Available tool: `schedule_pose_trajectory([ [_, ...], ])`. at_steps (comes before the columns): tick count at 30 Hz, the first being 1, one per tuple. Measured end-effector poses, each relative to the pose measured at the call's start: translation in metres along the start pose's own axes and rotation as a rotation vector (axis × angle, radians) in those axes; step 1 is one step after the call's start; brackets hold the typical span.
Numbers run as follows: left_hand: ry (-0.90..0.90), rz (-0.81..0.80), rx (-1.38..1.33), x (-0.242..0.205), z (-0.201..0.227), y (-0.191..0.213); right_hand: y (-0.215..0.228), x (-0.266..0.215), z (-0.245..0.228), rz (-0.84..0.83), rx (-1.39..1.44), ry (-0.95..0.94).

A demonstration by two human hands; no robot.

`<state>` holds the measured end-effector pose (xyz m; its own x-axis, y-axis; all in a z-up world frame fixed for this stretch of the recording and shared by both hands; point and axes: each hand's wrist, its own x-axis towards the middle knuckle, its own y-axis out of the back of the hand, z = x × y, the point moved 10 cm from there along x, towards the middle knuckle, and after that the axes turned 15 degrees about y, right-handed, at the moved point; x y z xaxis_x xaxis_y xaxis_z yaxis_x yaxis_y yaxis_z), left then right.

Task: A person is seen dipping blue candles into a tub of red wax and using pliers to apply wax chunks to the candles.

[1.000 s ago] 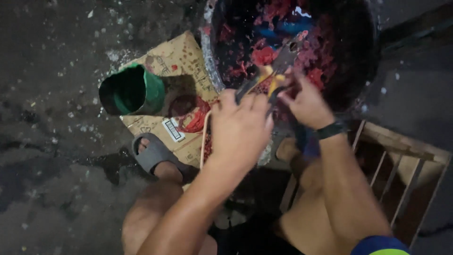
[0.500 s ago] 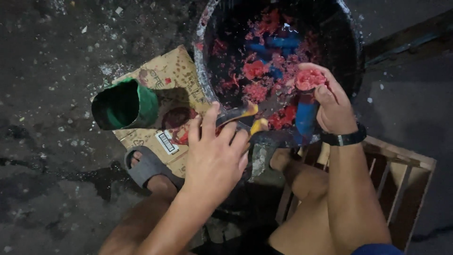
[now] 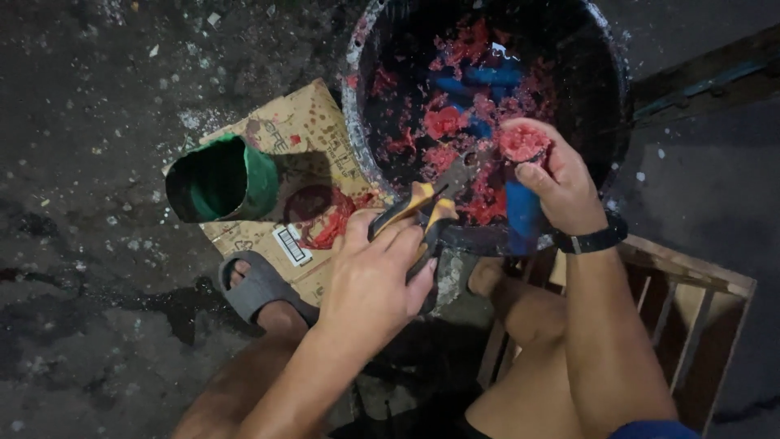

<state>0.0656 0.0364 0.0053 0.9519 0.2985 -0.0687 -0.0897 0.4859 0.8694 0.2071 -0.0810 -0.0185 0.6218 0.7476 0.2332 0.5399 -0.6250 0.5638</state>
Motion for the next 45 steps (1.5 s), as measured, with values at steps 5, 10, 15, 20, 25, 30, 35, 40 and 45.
schedule_pose_trajectory([
  [5,-0.049,0.093,-0.007,-0.002,0.006,0.017,0.000,0.006,-0.012,0.033,0.073,0.081],
  [10,-0.069,0.092,-0.020,-0.003,0.004,0.016,0.000,-0.001,0.004,0.093,0.045,0.024],
  [15,-0.193,0.173,-0.272,-0.006,0.023,0.032,0.003,-0.003,0.007,0.164,-0.142,0.058],
  [20,0.041,-0.087,-0.357,0.006,0.018,0.011,0.014,-0.005,-0.001,0.343,-0.140,0.131],
  [25,-0.114,0.268,-0.671,-0.023,0.017,0.110,0.019,-0.007,-0.014,0.407,-0.248,0.141],
  [30,0.114,-0.342,-0.062,0.003,0.018,-0.023,0.023,-0.005,-0.017,0.483,-0.170,0.238],
  [35,-0.018,0.366,-0.348,-0.017,0.030,0.084,0.024,-0.004,-0.010,0.421,-0.183,0.156],
  [40,-0.172,0.215,-0.506,0.004,0.052,0.077,0.018,-0.006,0.019,0.418,-0.210,0.133],
  [45,0.073,-0.308,-0.008,0.020,0.014,-0.065,0.016,-0.018,0.063,0.443,-0.296,-0.035],
])
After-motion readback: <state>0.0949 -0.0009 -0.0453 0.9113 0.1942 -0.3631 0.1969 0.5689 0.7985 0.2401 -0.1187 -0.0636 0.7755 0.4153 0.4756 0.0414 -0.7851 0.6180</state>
